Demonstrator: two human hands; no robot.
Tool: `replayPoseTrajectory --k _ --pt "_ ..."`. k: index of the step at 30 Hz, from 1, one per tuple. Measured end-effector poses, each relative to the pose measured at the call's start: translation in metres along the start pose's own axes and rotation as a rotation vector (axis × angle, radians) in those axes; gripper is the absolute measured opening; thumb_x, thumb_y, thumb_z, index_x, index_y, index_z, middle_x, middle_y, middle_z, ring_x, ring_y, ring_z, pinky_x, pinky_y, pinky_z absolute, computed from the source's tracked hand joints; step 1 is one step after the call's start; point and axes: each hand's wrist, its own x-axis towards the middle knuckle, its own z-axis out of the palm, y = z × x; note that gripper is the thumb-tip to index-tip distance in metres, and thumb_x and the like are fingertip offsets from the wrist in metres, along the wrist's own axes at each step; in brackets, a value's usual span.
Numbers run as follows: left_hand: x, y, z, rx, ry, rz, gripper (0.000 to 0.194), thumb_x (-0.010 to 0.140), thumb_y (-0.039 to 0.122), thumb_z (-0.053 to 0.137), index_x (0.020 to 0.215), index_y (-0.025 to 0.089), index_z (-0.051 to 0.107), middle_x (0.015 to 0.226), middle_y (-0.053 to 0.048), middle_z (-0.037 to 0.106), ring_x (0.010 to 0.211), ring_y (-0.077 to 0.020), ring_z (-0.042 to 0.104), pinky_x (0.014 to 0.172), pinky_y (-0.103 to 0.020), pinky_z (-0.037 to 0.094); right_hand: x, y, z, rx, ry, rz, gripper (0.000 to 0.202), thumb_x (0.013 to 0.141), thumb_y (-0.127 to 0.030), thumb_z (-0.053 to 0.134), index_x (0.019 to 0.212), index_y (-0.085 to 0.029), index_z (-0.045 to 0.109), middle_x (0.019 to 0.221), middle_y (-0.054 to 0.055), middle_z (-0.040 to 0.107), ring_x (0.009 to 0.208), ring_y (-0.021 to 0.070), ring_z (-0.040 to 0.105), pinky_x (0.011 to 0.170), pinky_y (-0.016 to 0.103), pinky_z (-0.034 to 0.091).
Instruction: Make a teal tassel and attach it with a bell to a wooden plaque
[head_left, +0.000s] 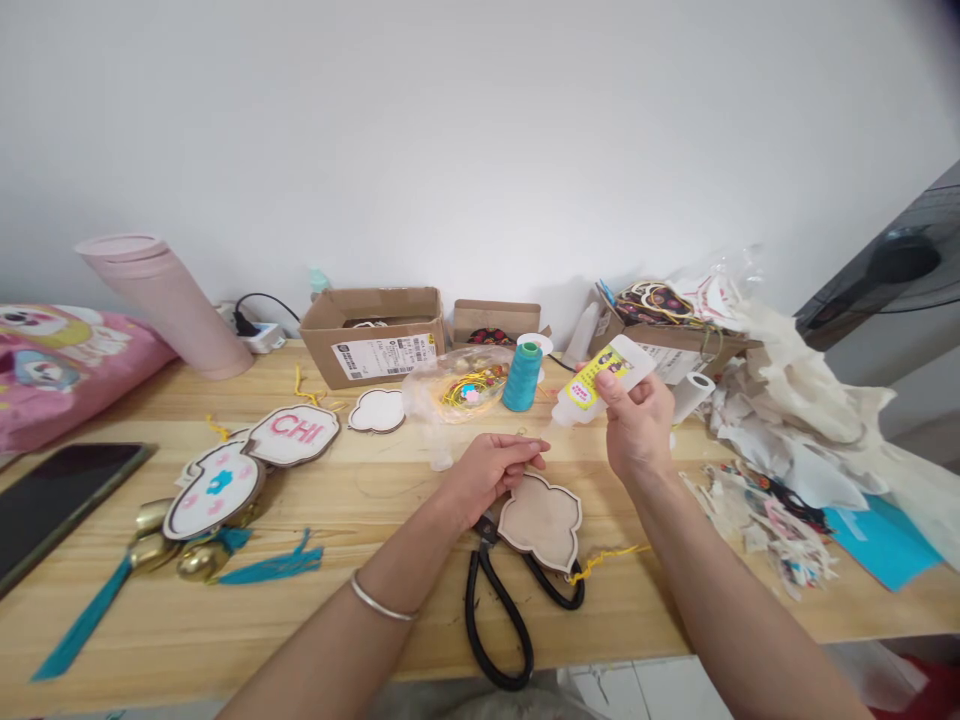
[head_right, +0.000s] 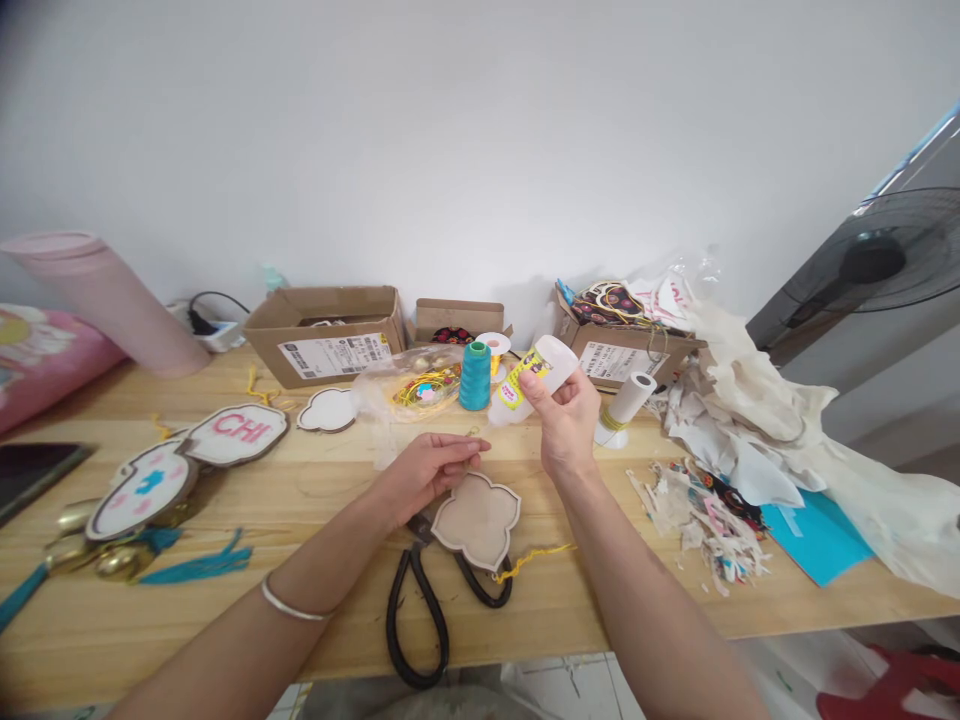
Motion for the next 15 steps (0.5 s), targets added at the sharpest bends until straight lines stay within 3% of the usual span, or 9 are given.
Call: replayPoseTrajectory --k 15 --pt "0.0007 -0.0008 0.0 0.004 0.003 -0.004 0.023 0.063 0.024 0.067 0.078 0.007 0.067 0.061 -0.004 0.054 0.043 0.0004 0.026 0.038 -0.016 0.013 -0.0007 -0.0005 -0.0004 -0.024 0.032 -0.018 0.038 0.062 -0.033 0.067 0.096 -0.021 0.056 0.081 0.003 0.064 0.074 0.0194 0.061 0.069 0.035 0.049"
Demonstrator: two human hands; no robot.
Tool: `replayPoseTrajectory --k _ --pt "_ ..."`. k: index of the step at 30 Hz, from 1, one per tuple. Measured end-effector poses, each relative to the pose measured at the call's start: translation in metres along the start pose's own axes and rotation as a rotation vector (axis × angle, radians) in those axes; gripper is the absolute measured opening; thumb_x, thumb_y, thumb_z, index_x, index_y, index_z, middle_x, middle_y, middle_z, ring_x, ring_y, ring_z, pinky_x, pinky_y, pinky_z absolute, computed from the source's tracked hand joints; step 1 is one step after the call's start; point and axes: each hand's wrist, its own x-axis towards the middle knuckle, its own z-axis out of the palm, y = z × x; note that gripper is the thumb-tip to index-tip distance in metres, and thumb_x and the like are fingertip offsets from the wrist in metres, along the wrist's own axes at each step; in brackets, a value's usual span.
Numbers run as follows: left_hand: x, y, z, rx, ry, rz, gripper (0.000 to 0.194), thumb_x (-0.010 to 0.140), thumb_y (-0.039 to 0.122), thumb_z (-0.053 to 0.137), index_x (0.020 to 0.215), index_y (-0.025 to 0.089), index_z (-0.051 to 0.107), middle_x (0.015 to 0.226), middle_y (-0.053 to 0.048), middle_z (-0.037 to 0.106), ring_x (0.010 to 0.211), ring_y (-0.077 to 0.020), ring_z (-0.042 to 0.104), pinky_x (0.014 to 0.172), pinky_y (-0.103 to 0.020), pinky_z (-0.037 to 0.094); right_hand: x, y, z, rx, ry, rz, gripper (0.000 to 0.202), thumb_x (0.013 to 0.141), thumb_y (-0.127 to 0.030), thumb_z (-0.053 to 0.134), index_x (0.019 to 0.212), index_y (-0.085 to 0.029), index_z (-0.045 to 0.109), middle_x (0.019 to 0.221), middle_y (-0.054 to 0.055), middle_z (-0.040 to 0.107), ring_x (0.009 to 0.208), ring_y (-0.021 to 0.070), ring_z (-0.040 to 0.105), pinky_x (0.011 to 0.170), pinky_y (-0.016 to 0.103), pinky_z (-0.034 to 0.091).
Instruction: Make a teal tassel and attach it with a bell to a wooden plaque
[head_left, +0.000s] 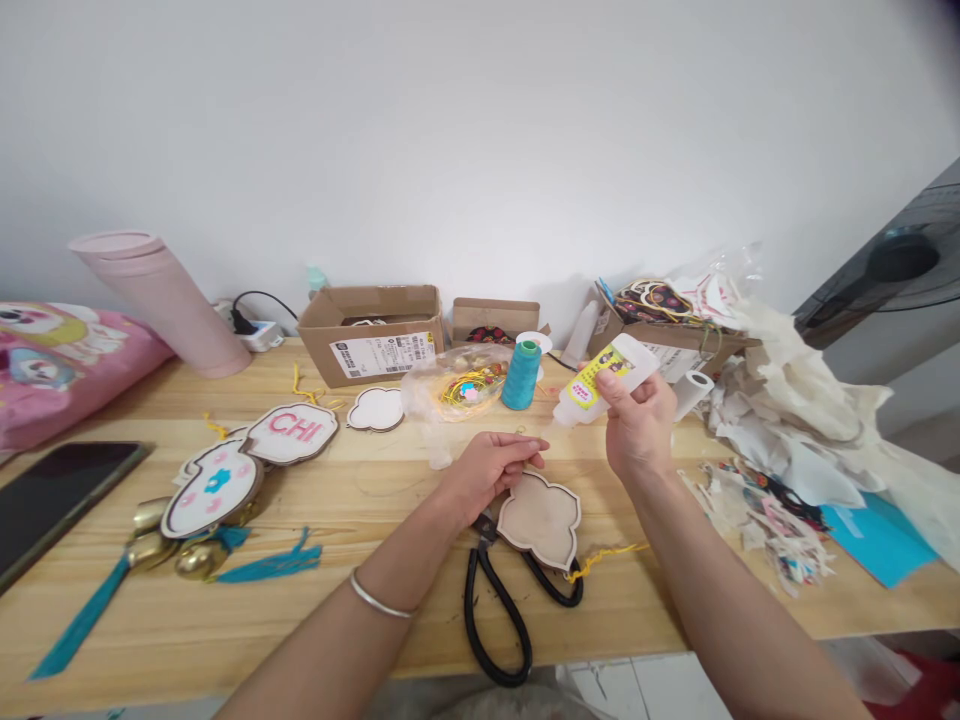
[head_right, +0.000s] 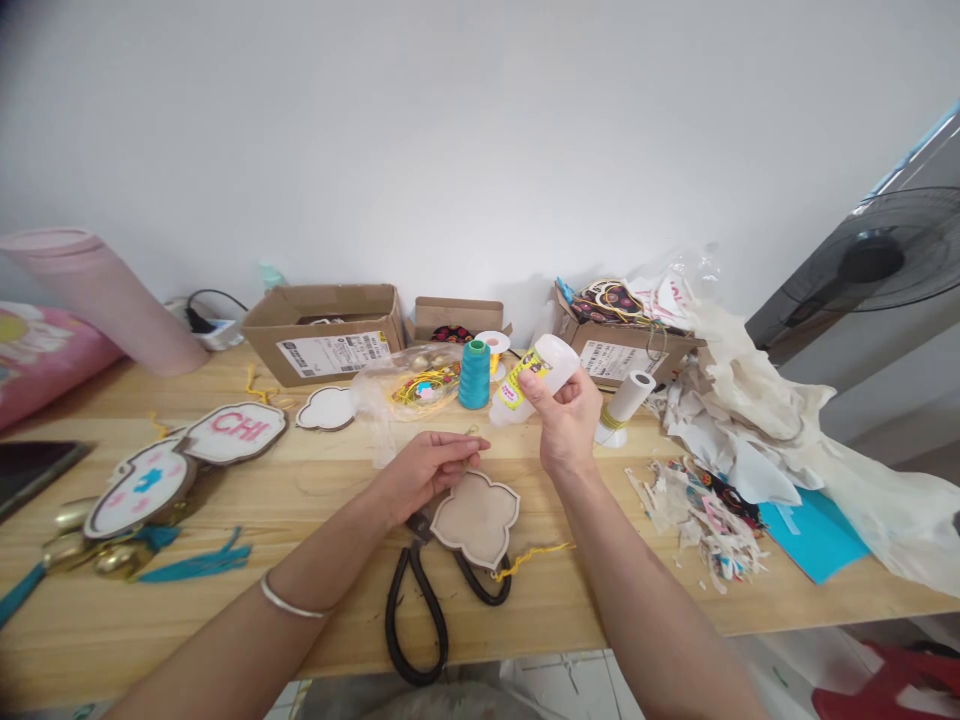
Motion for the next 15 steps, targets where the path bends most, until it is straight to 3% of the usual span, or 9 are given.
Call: replayPoseTrajectory --k 8,15 --pt "0.0001 -0.0003 -0.0002 0.0 0.0 0.0 0.024 0.061 0.025 0.068 0.077 0.007 0.067 0.06 -0.003 0.054 0.042 0.0006 0.025 0.038 -0.017 0.012 0.0005 0.0 0.0004 -0.019 0.004 -0.014 0.038 0.061 -0.034 0.067 0.094 -0.021 0.056 0.082 0.002 0.064 0.076 0.0197 0.061 0.069 0.035 0.049" --pt "-0.0007 0.0007 0.0006 0.012 0.001 0.006 0.022 0.062 0.023 0.067 0.077 0.007 0.067 0.06 -0.003 0.054 0.042 0.0006 0.026 0.039 -0.018 0.011 0.0041 -0.0032 0.0018 0.122 -0.086 0.195 0.032 0.071 -0.044 0.055 0.093 -0.021 0.053 0.091 0.004 0.064 0.086 0.0199 0.06 0.071 0.034 0.051"
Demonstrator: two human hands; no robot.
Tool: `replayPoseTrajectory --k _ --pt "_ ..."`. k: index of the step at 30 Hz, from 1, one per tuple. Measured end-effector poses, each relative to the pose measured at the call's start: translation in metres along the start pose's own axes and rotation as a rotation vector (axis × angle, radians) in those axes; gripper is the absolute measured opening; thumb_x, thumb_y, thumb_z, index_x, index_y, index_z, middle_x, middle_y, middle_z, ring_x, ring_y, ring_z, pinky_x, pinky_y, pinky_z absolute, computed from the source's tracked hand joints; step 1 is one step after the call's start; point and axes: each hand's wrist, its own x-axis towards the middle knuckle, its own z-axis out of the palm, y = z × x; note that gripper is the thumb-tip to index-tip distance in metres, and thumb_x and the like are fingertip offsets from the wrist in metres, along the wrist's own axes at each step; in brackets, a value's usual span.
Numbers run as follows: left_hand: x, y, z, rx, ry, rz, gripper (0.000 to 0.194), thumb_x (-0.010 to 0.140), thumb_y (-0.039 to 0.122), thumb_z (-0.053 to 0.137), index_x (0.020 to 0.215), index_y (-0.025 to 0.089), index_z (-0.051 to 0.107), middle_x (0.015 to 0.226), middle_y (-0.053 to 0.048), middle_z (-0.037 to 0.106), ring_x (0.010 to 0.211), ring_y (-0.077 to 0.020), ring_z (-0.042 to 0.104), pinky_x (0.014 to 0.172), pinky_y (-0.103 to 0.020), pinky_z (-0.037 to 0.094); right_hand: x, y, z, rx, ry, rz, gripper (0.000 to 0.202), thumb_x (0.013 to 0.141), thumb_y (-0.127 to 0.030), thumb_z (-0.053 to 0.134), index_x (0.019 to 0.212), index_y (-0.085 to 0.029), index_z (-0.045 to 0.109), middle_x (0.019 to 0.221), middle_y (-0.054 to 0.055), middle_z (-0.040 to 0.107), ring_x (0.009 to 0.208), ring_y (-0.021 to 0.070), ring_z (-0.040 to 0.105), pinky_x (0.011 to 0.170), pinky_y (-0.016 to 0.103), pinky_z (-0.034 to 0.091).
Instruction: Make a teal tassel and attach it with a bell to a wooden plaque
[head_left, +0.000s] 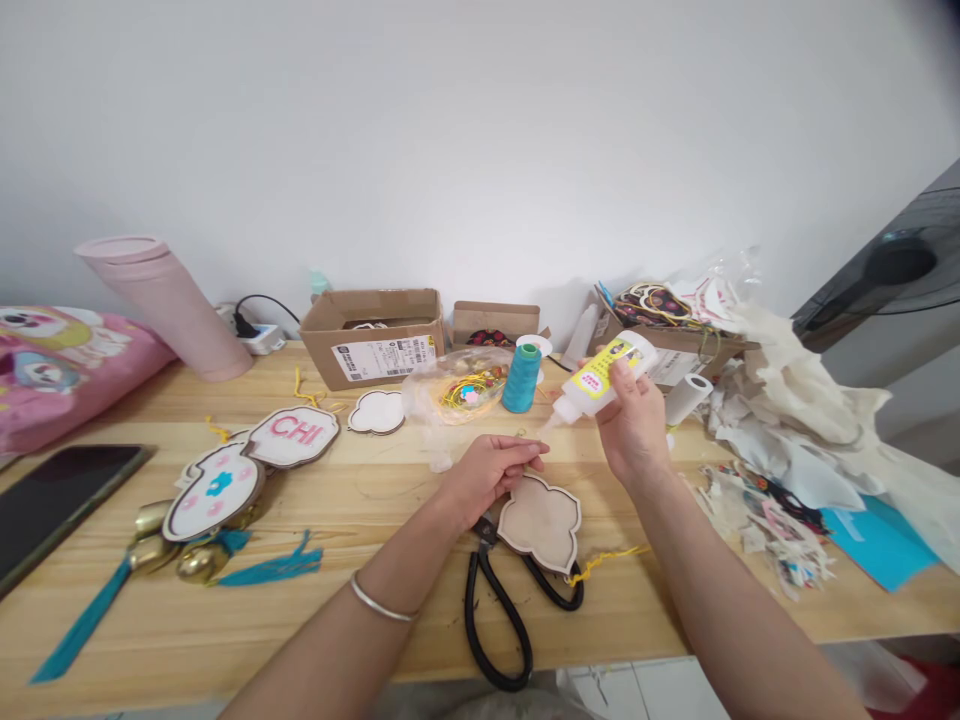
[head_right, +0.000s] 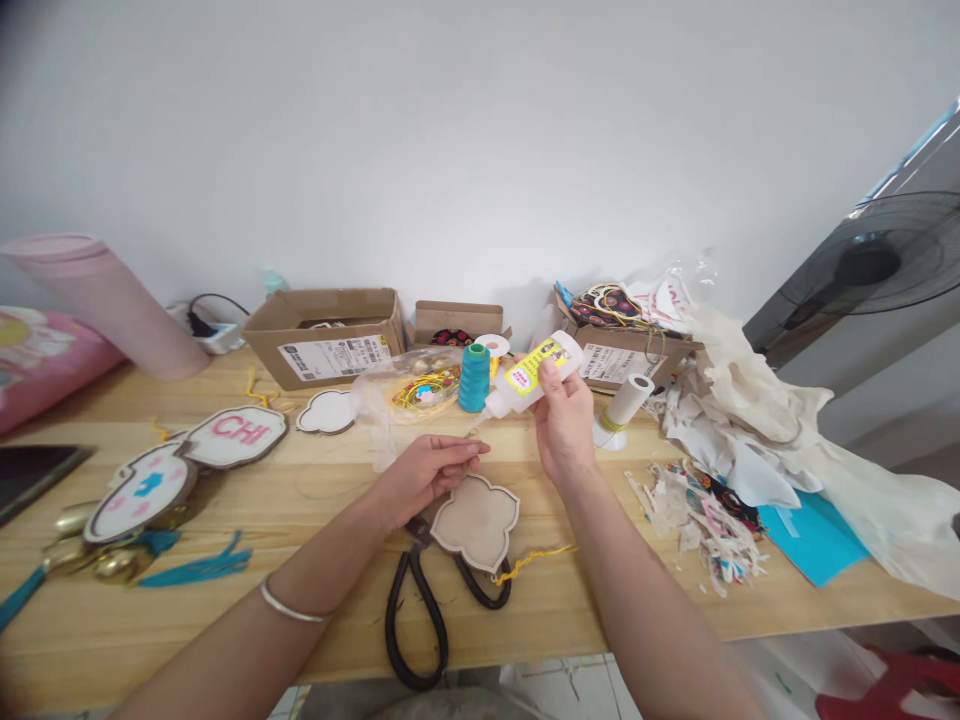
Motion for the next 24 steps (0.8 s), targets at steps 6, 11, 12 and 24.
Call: replayPoseTrajectory --k 6,11,12,24 --pt "-0.0007 0.0012 0.0001 0.034 0.013 0.004 0.022 0.064 0.023 0.066 0.079 0.007 0.067 0.061 -0.003 0.054 0.043 0.0 0.026 0.039 -0.019 0.012 0.0081 0.0047 -0.0056 0.13 -0.037 0.117 0.042 0.071 -0.057 0.048 0.096 -0.023 0.052 0.102 0.004 0.06 0.097 0.0178 0.056 0.079 0.033 0.05" --pt "-0.0003 0.0002 -0.0008 0.031 -0.001 0.007 0.024 0.063 0.023 0.066 0.08 0.007 0.067 0.062 -0.004 0.054 0.043 -0.0002 0.027 0.039 -0.018 0.013 0.0083 0.0045 -0.0068 0.175 -0.036 0.101 0.038 0.069 -0.053 0.054 0.091 -0.022 0.055 0.098 0.003 0.061 0.095 0.0171 0.057 0.08 0.031 0.05" --pt "-0.0001 -0.0001 -0.001 0.029 -0.004 0.007 0.024 0.063 0.023 0.066 0.08 0.007 0.067 0.062 -0.004 0.054 0.043 -0.0001 0.027 0.039 -0.018 0.013 0.0076 0.004 -0.0065 0.191 -0.025 0.096 0.036 0.068 -0.051 0.057 0.09 -0.022 0.056 0.095 0.003 0.062 0.091 0.017 0.058 0.079 0.031 0.05" --pt "0.0014 0.0 -0.0014 0.014 -0.017 0.002 0.021 0.065 0.023 0.065 0.078 0.006 0.066 0.063 -0.004 0.054 0.044 0.0008 0.027 0.039 -0.016 0.012 0.0023 -0.0004 -0.0003 0.213 0.084 0.015 0.029 0.059 -0.039 0.069 0.079 -0.018 0.062 0.075 0.001 0.066 0.069 0.0159 0.062 0.07 0.032 0.051"
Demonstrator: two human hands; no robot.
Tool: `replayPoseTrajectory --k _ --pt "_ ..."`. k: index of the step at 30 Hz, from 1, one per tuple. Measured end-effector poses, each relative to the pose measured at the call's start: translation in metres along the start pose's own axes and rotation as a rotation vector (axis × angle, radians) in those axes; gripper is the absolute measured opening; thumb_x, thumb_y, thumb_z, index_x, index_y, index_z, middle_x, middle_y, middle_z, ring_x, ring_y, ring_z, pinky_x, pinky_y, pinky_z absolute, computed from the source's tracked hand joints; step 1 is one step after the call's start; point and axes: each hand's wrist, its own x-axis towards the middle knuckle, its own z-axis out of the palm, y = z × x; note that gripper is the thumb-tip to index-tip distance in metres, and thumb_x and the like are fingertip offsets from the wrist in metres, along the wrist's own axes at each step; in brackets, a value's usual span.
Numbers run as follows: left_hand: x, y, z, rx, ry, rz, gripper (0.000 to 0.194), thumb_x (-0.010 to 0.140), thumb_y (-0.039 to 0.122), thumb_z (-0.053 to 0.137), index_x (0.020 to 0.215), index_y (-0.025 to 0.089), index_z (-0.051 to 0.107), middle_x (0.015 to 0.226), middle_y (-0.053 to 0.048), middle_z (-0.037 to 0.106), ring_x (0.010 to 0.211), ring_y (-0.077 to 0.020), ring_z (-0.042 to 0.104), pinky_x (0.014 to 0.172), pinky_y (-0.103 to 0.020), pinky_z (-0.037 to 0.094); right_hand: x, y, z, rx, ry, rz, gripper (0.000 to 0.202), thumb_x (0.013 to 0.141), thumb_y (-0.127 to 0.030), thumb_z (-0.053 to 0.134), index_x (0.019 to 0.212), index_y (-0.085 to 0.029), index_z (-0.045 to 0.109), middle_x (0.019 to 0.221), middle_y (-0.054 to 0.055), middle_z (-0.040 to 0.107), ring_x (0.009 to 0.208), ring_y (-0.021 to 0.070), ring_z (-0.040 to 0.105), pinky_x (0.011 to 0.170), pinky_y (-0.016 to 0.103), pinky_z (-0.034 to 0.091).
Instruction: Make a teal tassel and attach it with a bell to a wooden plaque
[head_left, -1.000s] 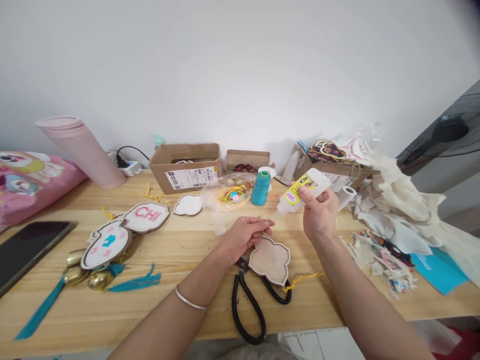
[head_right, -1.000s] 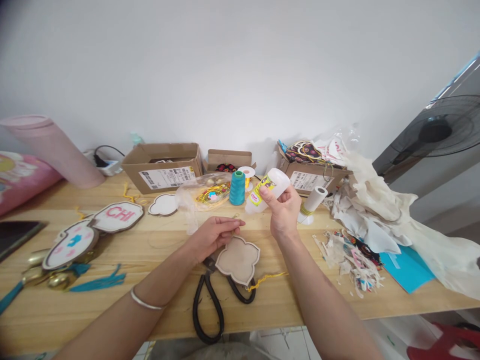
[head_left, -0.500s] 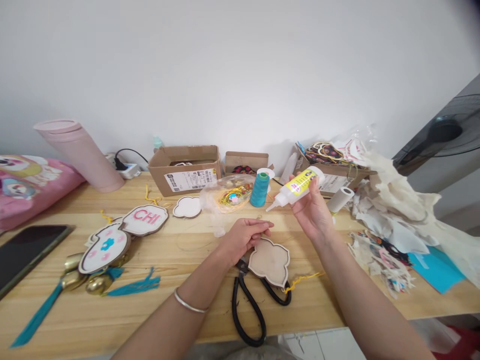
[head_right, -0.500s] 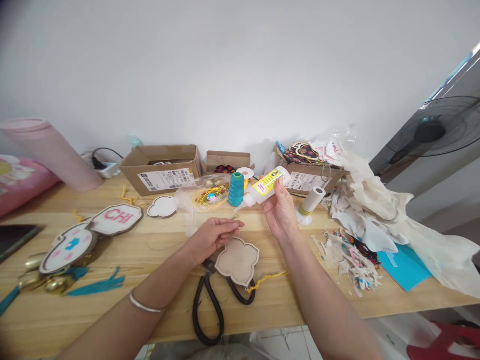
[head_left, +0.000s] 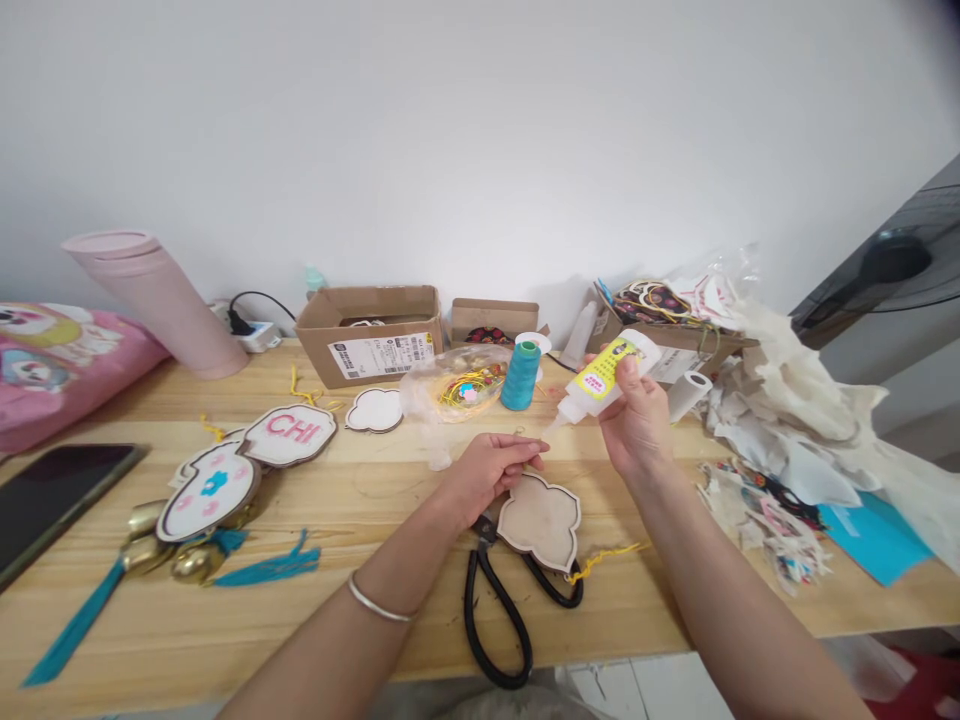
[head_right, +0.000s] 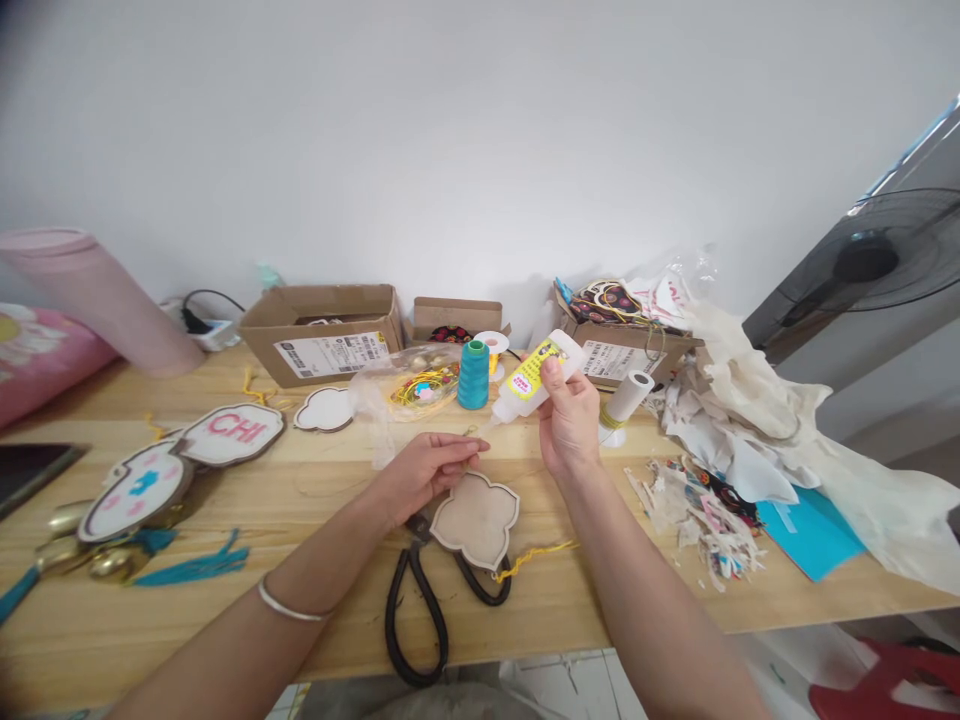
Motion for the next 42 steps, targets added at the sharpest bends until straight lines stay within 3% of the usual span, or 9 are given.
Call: replayPoseTrajectory --k 14,28,42 --pt "0.0006 -0.0015 -0.0008 0.007 0.003 -0.009 0.022 0.064 0.024 0.066 0.079 0.008 0.067 0.061 -0.003 0.054 0.044 0.0007 0.026 0.04 -0.016 0.013 -0.0026 0.0016 -0.0006 -0.104 -0.005 -0.09 0.028 0.059 -0.035 0.07 0.079 -0.018 0.063 0.074 0.003 0.067 0.076 0.0186 0.062 0.068 0.033 0.05" --pt "0.0001 -0.0003 0.0001 0.024 0.012 -0.024 0.024 0.062 0.027 0.067 0.076 0.008 0.067 0.06 -0.003 0.056 0.041 0.0012 0.025 0.039 -0.018 0.011 -0.0063 0.0021 0.002 -0.109 -0.012 -0.154 0.021 0.057 -0.031 0.072 0.071 -0.017 0.064 0.071 0.001 0.066 0.068 0.0161 0.061 0.067 0.031 0.048" --pt "-0.0009 0.0002 0.0004 0.032 0.019 -0.034 0.025 0.061 0.028 0.067 0.076 0.007 0.067 0.06 -0.004 0.057 0.04 0.0007 0.023 0.039 -0.02 0.009 -0.0095 0.0033 0.0008 -0.167 -0.061 -0.194 0.021 0.061 -0.03 0.069 0.077 -0.018 0.064 0.078 0.003 0.066 0.07 0.0164 0.06 0.067 0.032 0.048"
